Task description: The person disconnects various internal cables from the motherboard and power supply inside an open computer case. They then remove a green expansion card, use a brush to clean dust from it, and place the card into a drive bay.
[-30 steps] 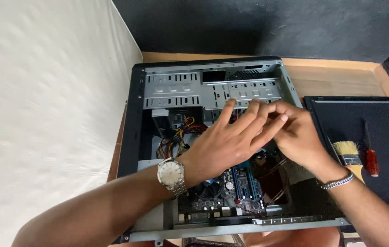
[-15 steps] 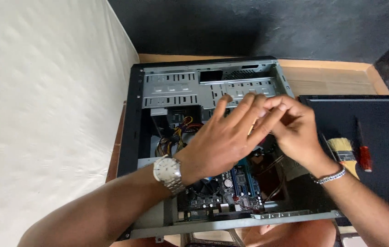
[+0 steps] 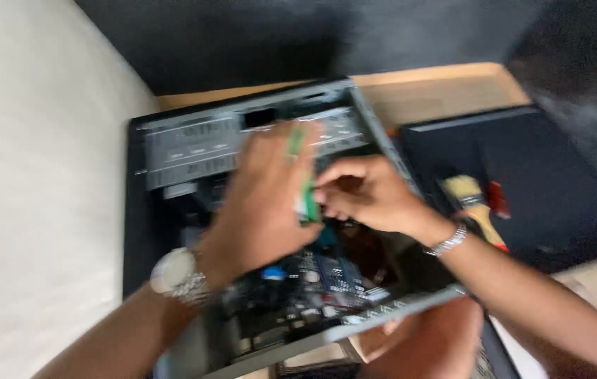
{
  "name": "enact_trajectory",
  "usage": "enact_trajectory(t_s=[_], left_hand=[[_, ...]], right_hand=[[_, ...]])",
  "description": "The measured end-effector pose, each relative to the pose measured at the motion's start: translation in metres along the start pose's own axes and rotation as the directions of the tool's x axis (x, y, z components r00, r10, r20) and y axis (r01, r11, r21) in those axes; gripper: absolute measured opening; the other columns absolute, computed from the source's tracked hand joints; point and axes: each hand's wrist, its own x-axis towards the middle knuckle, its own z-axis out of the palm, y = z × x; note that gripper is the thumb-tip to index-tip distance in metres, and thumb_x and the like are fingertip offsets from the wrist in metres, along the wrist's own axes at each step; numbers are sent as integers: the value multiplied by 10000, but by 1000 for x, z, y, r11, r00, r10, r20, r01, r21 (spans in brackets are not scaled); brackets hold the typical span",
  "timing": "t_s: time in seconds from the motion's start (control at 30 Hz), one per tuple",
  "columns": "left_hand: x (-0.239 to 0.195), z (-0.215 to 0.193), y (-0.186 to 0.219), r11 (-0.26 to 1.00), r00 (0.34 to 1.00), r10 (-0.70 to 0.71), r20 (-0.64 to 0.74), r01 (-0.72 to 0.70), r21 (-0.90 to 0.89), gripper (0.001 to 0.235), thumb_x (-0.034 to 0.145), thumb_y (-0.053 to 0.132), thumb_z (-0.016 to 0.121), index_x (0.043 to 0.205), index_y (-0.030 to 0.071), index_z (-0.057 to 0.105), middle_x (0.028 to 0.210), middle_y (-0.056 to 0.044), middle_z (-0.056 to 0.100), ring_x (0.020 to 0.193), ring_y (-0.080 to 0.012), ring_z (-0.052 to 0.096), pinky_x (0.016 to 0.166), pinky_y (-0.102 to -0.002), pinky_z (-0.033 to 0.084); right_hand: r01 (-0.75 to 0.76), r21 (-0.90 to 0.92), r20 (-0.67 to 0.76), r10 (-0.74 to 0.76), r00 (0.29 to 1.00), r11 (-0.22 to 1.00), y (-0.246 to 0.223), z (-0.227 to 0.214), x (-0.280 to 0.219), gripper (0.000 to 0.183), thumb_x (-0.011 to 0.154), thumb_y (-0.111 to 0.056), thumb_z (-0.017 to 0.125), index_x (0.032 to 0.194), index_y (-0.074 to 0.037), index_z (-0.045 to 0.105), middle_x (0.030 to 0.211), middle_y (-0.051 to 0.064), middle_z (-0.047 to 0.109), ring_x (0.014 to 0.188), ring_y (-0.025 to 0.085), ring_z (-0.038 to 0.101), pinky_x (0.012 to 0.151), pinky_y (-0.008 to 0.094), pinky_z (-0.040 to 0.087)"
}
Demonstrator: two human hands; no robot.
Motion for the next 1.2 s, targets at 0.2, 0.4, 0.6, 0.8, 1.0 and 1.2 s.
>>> enact_trajectory(t_s=[0.2,0.4,0.6,0.8,1.0,1.2], left_hand=[[17,-19,0,949,970,-227,85,240,-204,1522,614,475,1149,1714,-95,265,1686,-315,449,1550,-485,444,1306,-649,390],[16,-22,15,854,944,-286,166,329,-404,1541,597,422,1081,1754,-41,174,1769,-323,413,1547,-505,503,1257,-648,424],[15,-29,22,511,915,-265,303,400,-761,1349,699,192,963,1777,129,155,1789,-224,440,1666,-336,474,1359,-464,406],[4,-17,0,228,937,-175,303,338,-913,1228,845,482,883,1802,179,175,1749,-227,477,1660,-401,513,1374,-652,379],[0,-10,-9,184,971,-124,205,226,-957,1190,912,577,872,1808,169,203,1749,-244,474,1686,-414,462,1428,-688,326],[1,-5,3,158,971,-58,230,236,-959,1283,818,240,973,1809,121,167,1774,-241,440,1665,-362,465,1410,-527,452]], right_hand=[[226,-254,-303,-299,905,941,-50,-86,-74,49,1150,-20,721,1131,-4,764,994,117,802,818,159,794,784,257,706],[-177,-794,-333,-172,927,582,55,-179,-165,136,1082,13,779,981,-55,839,879,71,821,705,149,722,640,318,569],[-641,-734,-525,413,745,224,158,-196,-214,251,1141,-337,713,1040,-142,834,999,75,847,828,270,809,656,430,632],[-685,-659,-533,449,717,311,157,-197,-210,194,1091,-213,750,1252,-128,818,1182,100,886,1007,304,858,787,426,697],[-579,-697,-610,74,789,423,152,-214,-226,103,1082,-84,699,1173,-38,715,1020,197,762,790,417,737,690,522,548],[-129,-441,-693,-246,677,888,-15,-115,-193,192,1116,124,826,1230,131,672,1273,243,662,788,290,713,738,331,630]])
